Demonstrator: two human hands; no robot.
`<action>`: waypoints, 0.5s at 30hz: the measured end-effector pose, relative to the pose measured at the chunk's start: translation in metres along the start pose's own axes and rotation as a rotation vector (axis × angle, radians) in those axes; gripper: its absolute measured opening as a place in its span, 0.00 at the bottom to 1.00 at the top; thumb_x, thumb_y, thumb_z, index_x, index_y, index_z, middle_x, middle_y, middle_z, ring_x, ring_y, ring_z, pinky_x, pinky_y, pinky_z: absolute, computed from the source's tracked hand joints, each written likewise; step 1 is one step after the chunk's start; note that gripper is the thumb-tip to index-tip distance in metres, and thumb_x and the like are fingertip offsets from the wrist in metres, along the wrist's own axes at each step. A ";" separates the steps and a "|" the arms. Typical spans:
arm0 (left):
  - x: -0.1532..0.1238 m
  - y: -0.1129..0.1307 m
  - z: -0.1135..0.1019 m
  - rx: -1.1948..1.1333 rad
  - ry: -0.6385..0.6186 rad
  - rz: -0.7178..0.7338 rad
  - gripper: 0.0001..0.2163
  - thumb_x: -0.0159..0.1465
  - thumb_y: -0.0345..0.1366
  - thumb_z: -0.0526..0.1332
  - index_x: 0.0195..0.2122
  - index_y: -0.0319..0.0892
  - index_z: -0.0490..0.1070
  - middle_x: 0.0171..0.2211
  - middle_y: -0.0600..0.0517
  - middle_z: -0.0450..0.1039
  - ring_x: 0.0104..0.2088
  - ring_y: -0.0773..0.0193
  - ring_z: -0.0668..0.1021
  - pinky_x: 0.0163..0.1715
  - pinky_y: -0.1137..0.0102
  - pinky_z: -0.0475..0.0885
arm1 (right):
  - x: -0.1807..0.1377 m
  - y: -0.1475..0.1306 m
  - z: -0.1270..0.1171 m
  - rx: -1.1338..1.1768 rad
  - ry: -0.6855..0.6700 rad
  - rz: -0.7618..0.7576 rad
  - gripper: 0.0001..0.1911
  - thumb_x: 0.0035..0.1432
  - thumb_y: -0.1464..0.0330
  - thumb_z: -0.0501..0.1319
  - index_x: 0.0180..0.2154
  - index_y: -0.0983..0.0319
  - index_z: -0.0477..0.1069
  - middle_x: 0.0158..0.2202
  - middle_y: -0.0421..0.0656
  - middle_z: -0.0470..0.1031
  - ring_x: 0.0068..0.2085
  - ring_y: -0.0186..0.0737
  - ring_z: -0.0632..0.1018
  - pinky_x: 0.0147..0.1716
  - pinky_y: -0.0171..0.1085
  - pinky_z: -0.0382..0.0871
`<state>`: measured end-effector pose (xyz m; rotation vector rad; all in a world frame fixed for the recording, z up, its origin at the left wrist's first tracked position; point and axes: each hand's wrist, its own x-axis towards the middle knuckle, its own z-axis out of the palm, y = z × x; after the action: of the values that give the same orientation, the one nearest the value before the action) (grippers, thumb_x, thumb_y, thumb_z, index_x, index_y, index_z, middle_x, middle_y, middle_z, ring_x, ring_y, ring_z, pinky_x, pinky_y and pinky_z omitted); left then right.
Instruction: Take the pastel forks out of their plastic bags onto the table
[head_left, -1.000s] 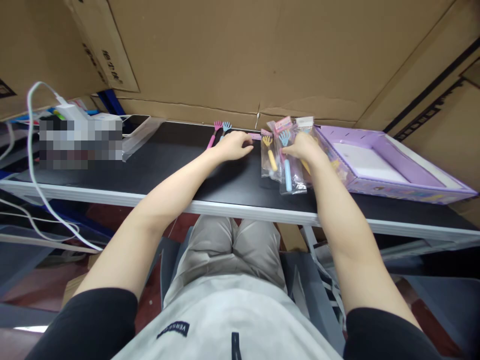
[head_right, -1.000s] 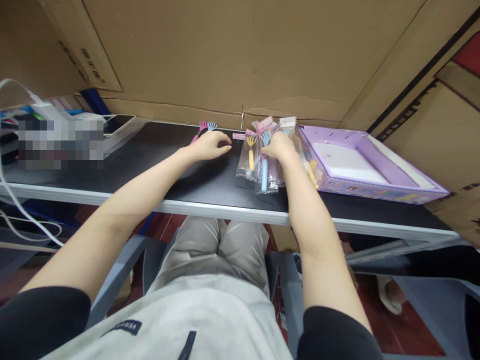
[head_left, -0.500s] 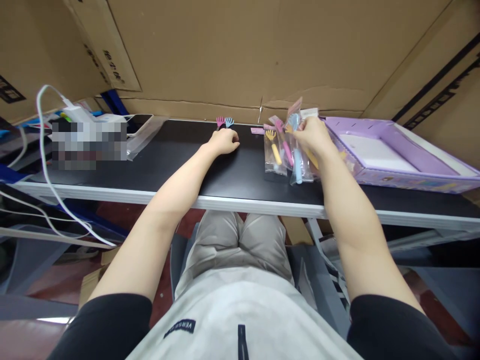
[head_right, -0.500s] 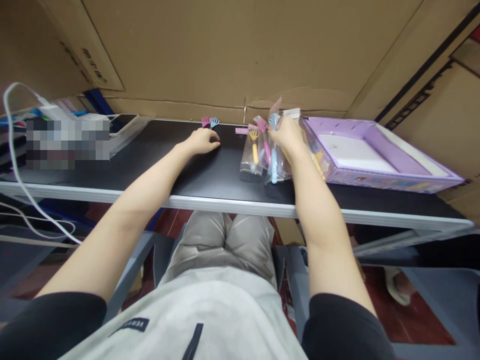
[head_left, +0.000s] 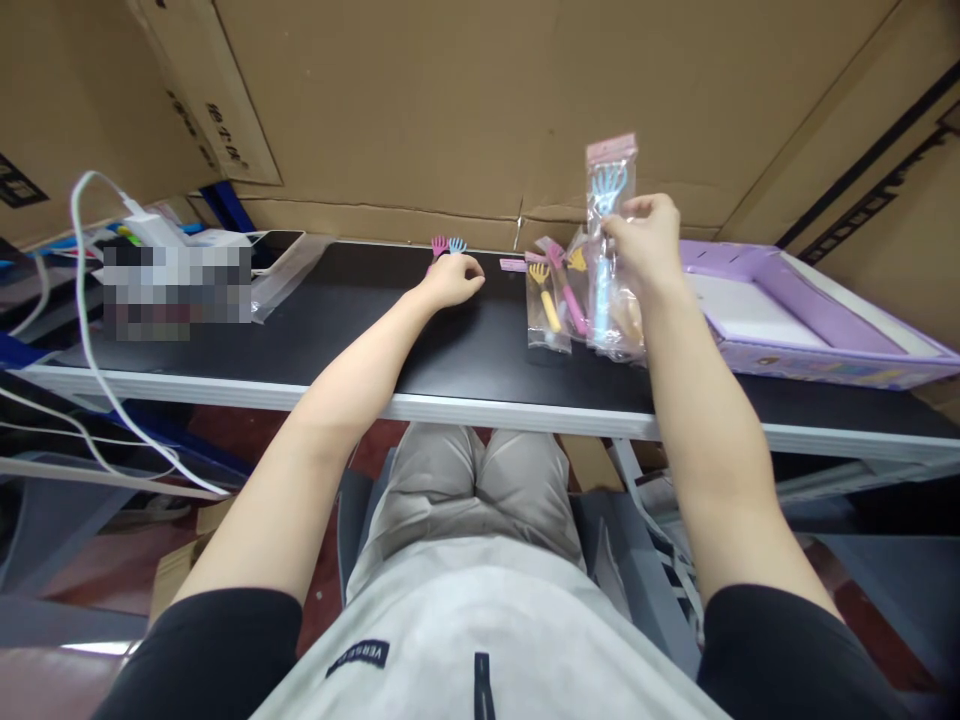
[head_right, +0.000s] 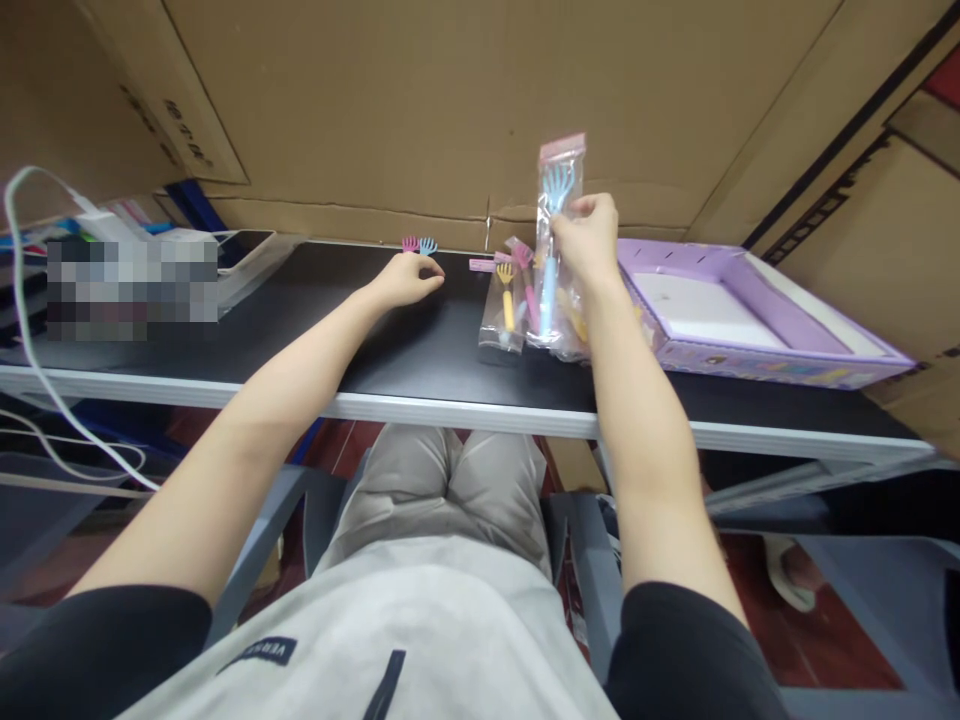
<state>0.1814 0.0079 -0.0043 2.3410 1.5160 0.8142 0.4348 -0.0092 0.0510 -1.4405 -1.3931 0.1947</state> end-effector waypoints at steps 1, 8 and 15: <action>0.001 0.001 0.000 -0.049 0.026 -0.014 0.10 0.61 0.31 0.60 0.39 0.37 0.80 0.43 0.44 0.80 0.48 0.55 0.78 0.54 0.65 0.68 | -0.005 -0.015 0.002 0.120 0.003 0.097 0.14 0.57 0.79 0.59 0.42 0.62 0.57 0.34 0.47 0.75 0.28 0.35 0.74 0.33 0.41 0.71; 0.003 0.011 -0.003 -0.512 0.047 -0.087 0.13 0.70 0.37 0.54 0.38 0.35 0.75 0.39 0.43 0.80 0.40 0.63 0.81 0.45 0.69 0.73 | -0.025 -0.064 0.054 0.414 -0.150 0.237 0.12 0.60 0.75 0.60 0.42 0.59 0.59 0.27 0.36 0.72 0.22 0.32 0.71 0.27 0.40 0.74; -0.008 0.022 -0.022 -0.532 -0.078 -0.122 0.26 0.69 0.57 0.51 0.44 0.37 0.75 0.36 0.44 0.80 0.38 0.60 0.82 0.41 0.67 0.74 | -0.034 -0.033 0.081 0.598 -0.244 0.308 0.18 0.52 0.64 0.68 0.42 0.57 0.64 0.34 0.40 0.73 0.36 0.43 0.80 0.37 0.50 0.80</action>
<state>0.1837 -0.0109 0.0213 1.8522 1.2093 0.9436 0.3457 0.0001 0.0245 -1.1341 -1.1533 0.9299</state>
